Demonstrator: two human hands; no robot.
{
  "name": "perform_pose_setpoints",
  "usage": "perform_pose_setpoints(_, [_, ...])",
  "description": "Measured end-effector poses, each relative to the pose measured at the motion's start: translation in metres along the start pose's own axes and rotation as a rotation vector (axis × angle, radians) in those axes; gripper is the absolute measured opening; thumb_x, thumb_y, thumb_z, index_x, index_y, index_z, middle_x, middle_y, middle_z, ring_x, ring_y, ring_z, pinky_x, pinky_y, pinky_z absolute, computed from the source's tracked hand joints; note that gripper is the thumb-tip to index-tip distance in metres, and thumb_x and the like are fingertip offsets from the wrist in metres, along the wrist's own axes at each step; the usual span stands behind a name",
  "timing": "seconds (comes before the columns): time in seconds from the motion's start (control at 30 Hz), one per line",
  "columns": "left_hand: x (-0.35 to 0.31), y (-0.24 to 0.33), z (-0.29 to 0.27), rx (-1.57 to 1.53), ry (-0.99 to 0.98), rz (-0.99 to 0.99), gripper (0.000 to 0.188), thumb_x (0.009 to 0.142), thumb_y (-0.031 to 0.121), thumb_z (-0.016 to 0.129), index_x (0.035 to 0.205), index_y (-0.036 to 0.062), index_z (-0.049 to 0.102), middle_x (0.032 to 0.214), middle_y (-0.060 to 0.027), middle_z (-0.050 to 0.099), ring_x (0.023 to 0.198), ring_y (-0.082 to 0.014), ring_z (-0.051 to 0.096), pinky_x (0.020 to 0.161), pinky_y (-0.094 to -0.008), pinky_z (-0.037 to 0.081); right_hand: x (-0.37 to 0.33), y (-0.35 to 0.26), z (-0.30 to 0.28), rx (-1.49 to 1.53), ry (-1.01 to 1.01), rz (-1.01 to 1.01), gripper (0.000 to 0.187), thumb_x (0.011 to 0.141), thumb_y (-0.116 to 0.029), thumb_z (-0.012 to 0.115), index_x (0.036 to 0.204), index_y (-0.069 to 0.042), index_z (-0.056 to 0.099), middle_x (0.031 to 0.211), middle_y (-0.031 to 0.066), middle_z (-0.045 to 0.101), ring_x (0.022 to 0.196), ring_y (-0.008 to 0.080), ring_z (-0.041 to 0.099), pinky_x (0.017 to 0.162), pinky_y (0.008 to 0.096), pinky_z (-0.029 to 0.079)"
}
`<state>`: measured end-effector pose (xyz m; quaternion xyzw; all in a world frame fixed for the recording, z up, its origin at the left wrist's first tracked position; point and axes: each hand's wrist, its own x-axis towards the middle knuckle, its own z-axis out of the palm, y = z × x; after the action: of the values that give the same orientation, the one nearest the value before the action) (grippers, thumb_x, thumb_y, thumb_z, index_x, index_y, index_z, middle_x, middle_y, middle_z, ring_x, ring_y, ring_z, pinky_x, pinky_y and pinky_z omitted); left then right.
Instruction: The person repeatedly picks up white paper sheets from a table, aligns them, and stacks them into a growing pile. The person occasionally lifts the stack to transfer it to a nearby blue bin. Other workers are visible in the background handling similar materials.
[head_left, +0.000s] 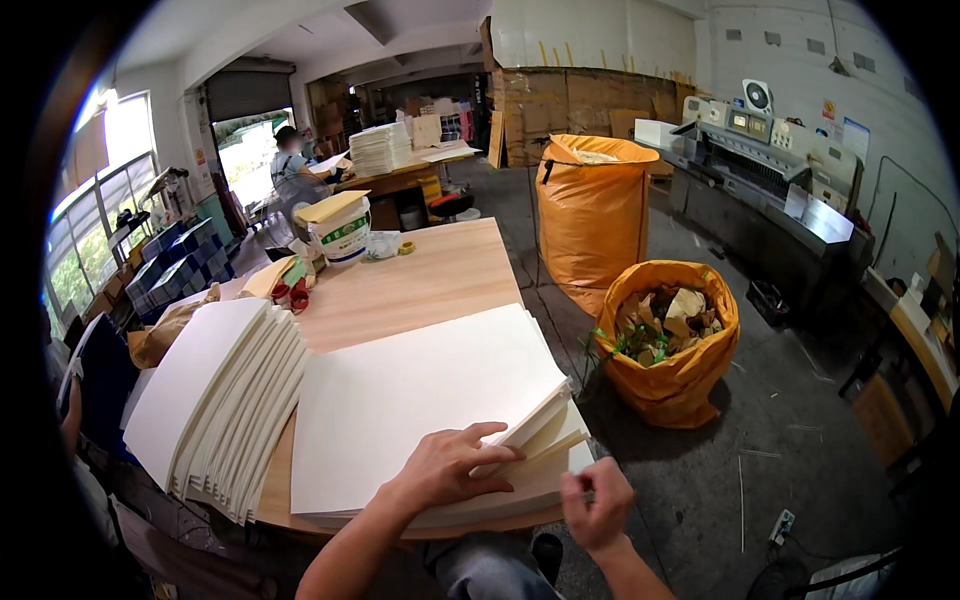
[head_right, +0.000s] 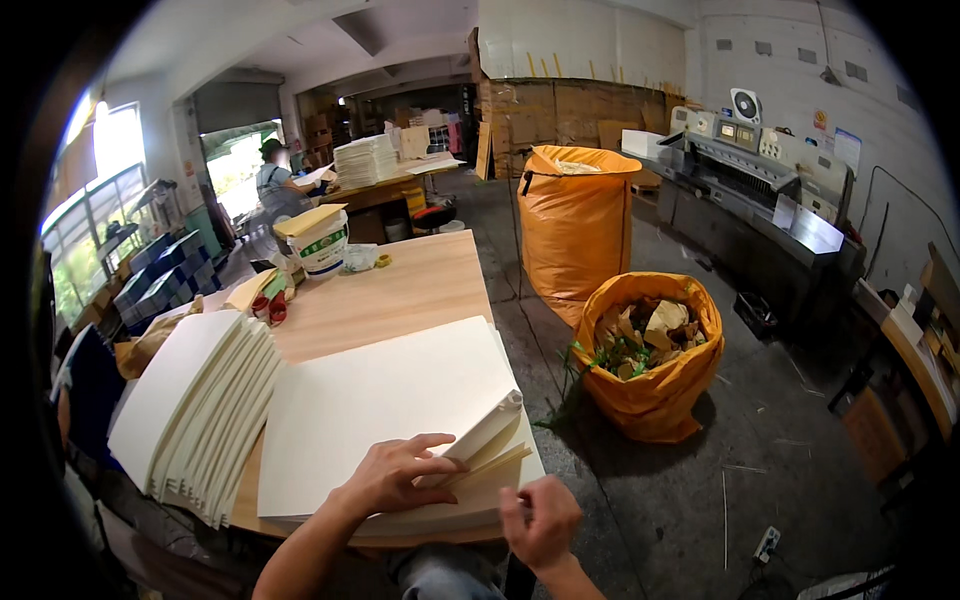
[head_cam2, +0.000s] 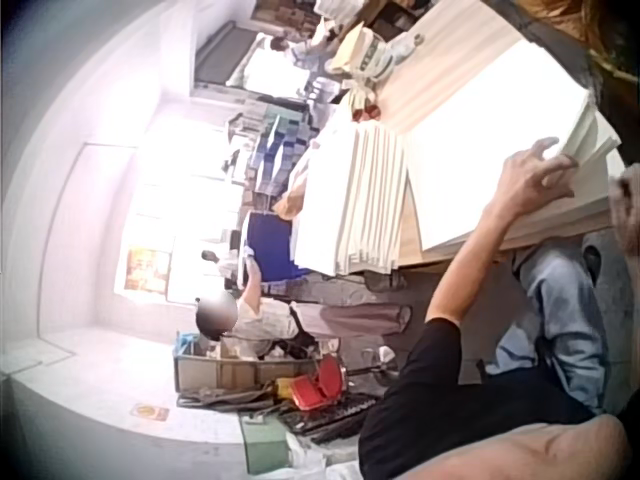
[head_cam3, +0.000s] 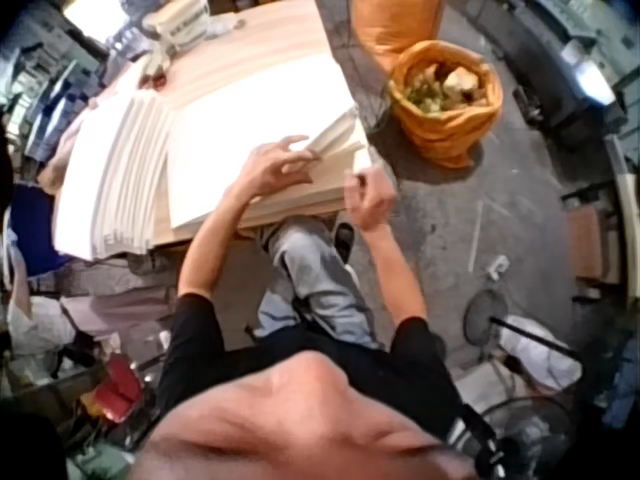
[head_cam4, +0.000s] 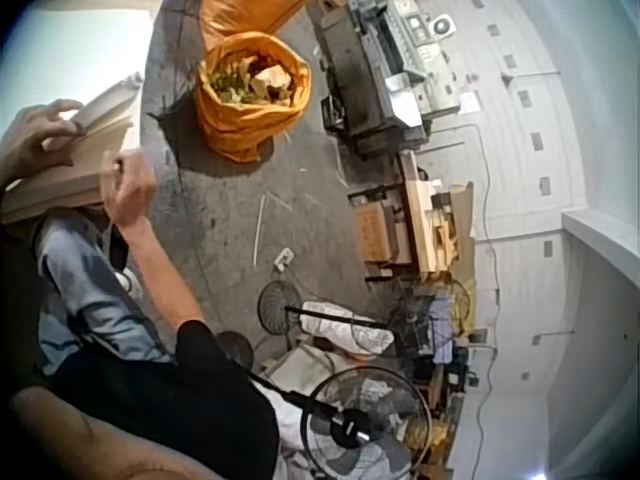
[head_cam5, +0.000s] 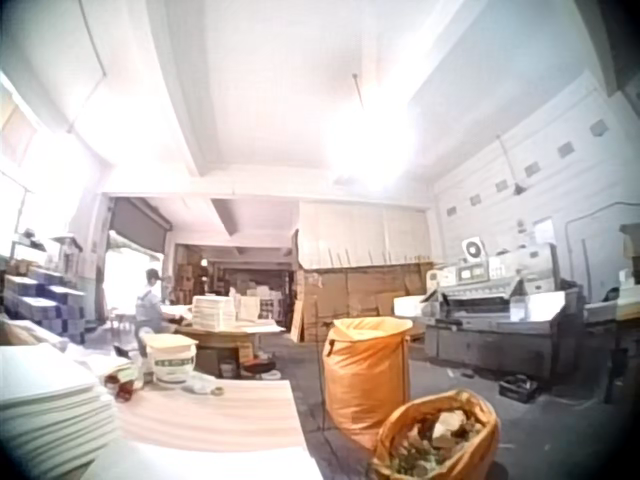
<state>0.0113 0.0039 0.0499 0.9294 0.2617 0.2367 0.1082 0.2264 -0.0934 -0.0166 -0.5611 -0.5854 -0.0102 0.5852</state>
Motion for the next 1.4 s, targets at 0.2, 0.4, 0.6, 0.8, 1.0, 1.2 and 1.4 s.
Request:
perform_pose_setpoints(0.2, [-0.009,0.000,0.014,0.299,-0.108,0.150,0.045,0.085,0.045,0.072,0.126,0.0322,0.062,0.131,-0.0180,0.059,0.083,-0.0328,0.067,0.078,-0.0396,0.055,-0.016,0.016,0.017,-0.181,-0.726,-0.193,0.057,0.082,-0.043,0.068,0.129,-0.010,0.062,0.124,0.0235,0.058,0.135,0.0401,0.037,0.118,0.0576,0.015])
perform_pose_setpoints(0.4, [-0.028,0.014,0.033,0.376,-0.110,0.105,0.074,0.091,0.045,0.062,0.153,0.0182,0.032,0.152,-0.0289,0.034,0.115,-0.0416,0.054,0.105,-0.0502,0.040,-0.008,0.013,0.018,0.046,-0.966,0.076,0.062,0.088,-0.058,0.062,0.131,-0.013,0.062,0.135,0.0214,0.056,0.137,0.0406,0.036,0.116,0.0526,0.018])
perform_pose_setpoints(0.6, [-0.094,-0.006,0.023,0.708,-0.141,-0.134,0.066,0.090,0.022,0.056,0.152,0.0110,0.034,0.155,-0.0187,0.035,0.141,-0.0391,0.038,0.119,-0.0543,0.023,-0.007,0.009,0.020,-0.246,-0.783,-0.170,0.081,0.084,-0.073,0.057,0.133,-0.008,0.061,0.131,0.0259,0.058,0.131,0.0407,0.047,0.114,0.0463,0.029])
perform_pose_setpoints(0.8, [-0.235,-0.034,-0.037,0.792,0.249,-0.607,0.064,0.074,0.004,0.062,0.137,-0.0004,0.048,0.139,-0.0209,0.051,0.133,-0.0398,0.046,0.116,-0.0564,0.028,0.009,0.004,0.010,-0.055,-1.070,0.147,0.086,0.083,-0.073,0.060,0.128,-0.001,0.062,0.127,0.0275,0.061,0.125,0.0414,0.053,0.105,0.0425,0.042])
perform_pose_setpoints(1.0, [-0.214,0.000,-0.065,0.634,0.019,-0.592,0.075,0.074,0.024,0.078,0.139,0.0026,0.047,0.140,-0.0214,0.049,0.134,-0.0403,0.044,0.116,-0.0564,0.027,0.011,0.009,0.015,-0.016,-0.976,0.099,0.085,0.082,-0.075,0.060,0.099,0.008,0.071,0.089,0.0297,0.069,0.093,0.0424,0.068,0.088,0.0424,0.052])
perform_pose_setpoints(1.2, [-0.088,0.028,-0.031,0.230,0.064,-0.200,0.066,0.079,0.038,0.076,0.133,0.0057,0.055,0.130,-0.0143,0.060,0.125,-0.0341,0.054,0.109,-0.0443,0.039,0.015,0.001,0.013,-0.057,-1.035,0.153,0.070,0.087,-0.063,0.063,0.121,-0.002,0.067,0.116,0.0232,0.068,0.116,0.0385,0.061,0.101,0.0408,0.045])
perform_pose_setpoints(1.4, [-0.018,0.017,0.012,0.308,-0.093,-0.099,0.066,0.074,0.039,0.080,0.128,0.0079,0.057,0.120,-0.0109,0.064,0.109,-0.0309,0.061,0.096,-0.0438,0.046,0.008,0.003,0.015,0.116,-0.935,0.169,0.063,0.088,-0.060,0.064,0.125,-0.008,0.066,0.117,0.0212,0.068,0.116,0.0384,0.060,0.102,0.0405,0.044])
